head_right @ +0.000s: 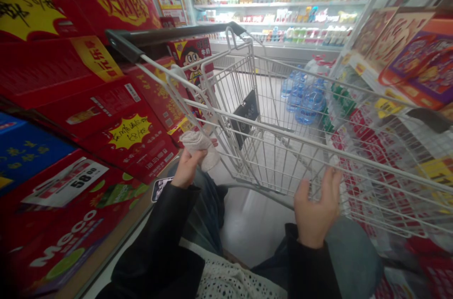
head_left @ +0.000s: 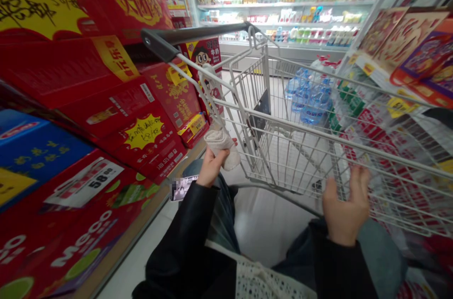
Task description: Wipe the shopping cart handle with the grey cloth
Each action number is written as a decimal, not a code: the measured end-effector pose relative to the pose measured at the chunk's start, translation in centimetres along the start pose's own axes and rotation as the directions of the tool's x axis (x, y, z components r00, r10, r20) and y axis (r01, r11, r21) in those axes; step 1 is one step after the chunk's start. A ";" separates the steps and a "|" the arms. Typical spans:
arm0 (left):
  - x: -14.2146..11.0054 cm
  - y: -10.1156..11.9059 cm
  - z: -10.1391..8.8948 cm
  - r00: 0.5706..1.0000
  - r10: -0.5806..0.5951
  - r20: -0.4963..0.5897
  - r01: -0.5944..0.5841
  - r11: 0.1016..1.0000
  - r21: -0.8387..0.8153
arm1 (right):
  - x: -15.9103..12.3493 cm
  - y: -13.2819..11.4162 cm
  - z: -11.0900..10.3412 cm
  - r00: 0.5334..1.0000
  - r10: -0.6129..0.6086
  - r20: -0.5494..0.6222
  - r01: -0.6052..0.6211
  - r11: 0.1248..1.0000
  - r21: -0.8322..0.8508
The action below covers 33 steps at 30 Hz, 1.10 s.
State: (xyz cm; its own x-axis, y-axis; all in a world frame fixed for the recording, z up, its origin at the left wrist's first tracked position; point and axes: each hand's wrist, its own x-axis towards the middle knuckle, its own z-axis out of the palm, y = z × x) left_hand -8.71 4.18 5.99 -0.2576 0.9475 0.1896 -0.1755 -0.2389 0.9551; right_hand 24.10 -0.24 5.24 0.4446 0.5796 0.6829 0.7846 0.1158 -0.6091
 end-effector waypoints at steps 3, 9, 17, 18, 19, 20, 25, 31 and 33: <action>0.1 -0.4 0.3 1.000 0.015 -0.013 -0.014 0.999 0.038 | 1.1 0.1 0.5 1.000 -0.013 0.014 0.013 1.000 -0.015; 1.5 -2.0 0.7 0.987 0.125 -0.096 -0.117 0.989 0.088 | 1.4 0.6 0.8 0.991 -0.066 0.115 0.068 0.997 -0.019; 2.5 -2.8 1.0 0.967 0.210 -0.144 -0.187 0.969 0.161 | 1.5 0.0 1.4 0.986 -0.065 0.152 0.068 0.998 -0.011; 2.6 -2.9 1.0 0.966 0.215 -0.147 -0.191 0.968 0.162 | 1.5 0.1 1.5 0.986 -0.071 0.154 0.073 0.997 -0.007; 2.7 -3.0 1.0 0.964 0.218 -0.151 -0.193 0.968 0.162 | 1.5 0.2 1.5 0.985 -0.076 0.158 0.077 0.997 -0.003; 2.7 -3.1 0.9 0.963 0.220 -0.156 -0.195 0.968 0.160 | 1.5 0.2 1.5 0.984 -0.077 0.162 0.078 0.997 0.001; 3.0 -3.2 1.0 0.964 0.221 -0.147 -0.198 0.968 0.152 | 1.7 0.6 1.8 0.983 -0.048 0.175 0.048 0.999 0.007; 3.0 -2.7 1.8 0.959 0.227 -0.168 -0.195 0.963 0.183 | 3.1 1.6 2.8 0.978 -0.039 0.203 0.037 0.999 0.012; 3.2 -2.8 2.1 0.963 0.219 -0.158 -0.192 0.967 0.167 | 3.7 2.3 3.3 0.977 -0.046 0.208 0.044 0.999 0.012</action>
State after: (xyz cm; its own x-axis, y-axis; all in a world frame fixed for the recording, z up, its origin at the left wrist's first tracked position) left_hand -7.01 8.32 4.36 -0.4370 0.8264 0.3552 0.0385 -0.3774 0.9252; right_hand 26.14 4.83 5.08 0.3083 0.7291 0.6111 0.7982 0.1511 -0.5831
